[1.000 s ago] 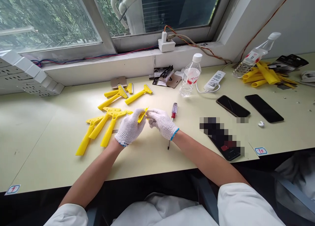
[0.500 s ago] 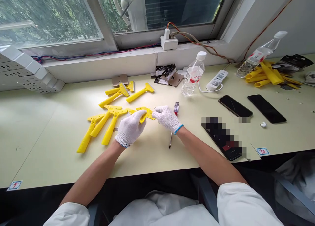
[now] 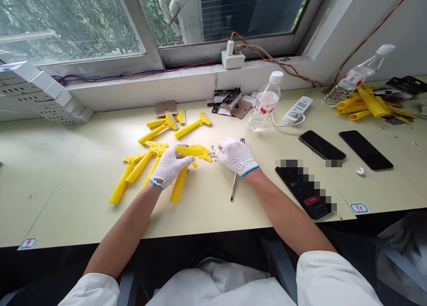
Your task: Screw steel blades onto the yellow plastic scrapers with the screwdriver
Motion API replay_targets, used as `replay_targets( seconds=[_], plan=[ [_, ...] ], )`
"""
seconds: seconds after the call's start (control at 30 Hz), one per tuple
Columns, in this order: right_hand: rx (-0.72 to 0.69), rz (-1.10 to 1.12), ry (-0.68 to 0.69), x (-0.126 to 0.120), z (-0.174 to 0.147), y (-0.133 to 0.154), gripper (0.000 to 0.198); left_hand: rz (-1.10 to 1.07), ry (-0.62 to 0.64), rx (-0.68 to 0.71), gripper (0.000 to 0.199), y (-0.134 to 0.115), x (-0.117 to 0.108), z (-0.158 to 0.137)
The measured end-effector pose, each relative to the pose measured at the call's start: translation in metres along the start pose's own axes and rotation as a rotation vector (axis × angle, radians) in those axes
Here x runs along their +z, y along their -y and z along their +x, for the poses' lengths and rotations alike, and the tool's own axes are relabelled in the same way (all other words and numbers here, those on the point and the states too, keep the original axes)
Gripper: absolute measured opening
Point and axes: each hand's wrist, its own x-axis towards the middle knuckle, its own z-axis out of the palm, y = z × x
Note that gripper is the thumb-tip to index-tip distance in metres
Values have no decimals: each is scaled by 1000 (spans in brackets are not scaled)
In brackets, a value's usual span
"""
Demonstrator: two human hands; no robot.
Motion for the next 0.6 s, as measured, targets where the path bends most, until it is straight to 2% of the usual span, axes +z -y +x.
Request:
replay_targets(
  seconds=[0.07, 0.13, 0.2, 0.27, 0.33, 0.4, 0.5, 0.6],
  plan=[
    [5, -84, 64, -1, -3, 3, 14, 21, -6, -47, 70, -1, -7, -1],
    [-13, -122, 110, -2, -5, 7, 15, 10, -3, -58, 75, -2, -26, -6],
    [-11, -178, 148, -4, -5, 9, 17, 64, -59, -12, 70, -2, -56, -9],
    [16, -224, 157, -7, -2, 8, 18, 183, -201, -1, 66, 3, -92, -10],
    [41, -238, 149, -9, -1, 7, 18, 325, -312, -61, 70, 13, -125, -6],
    [42, -219, 145, -9, 0, 6, 18, 514, -359, -116, 73, 25, -147, -1],
    [37, -140, 117, -10, -1, 3, 15, 781, -341, -154, 70, 39, -160, 7],
    [67, -103, 58, -14, 0, -6, 13, 990, -333, -180, 75, 39, -161, 10]
  ],
)
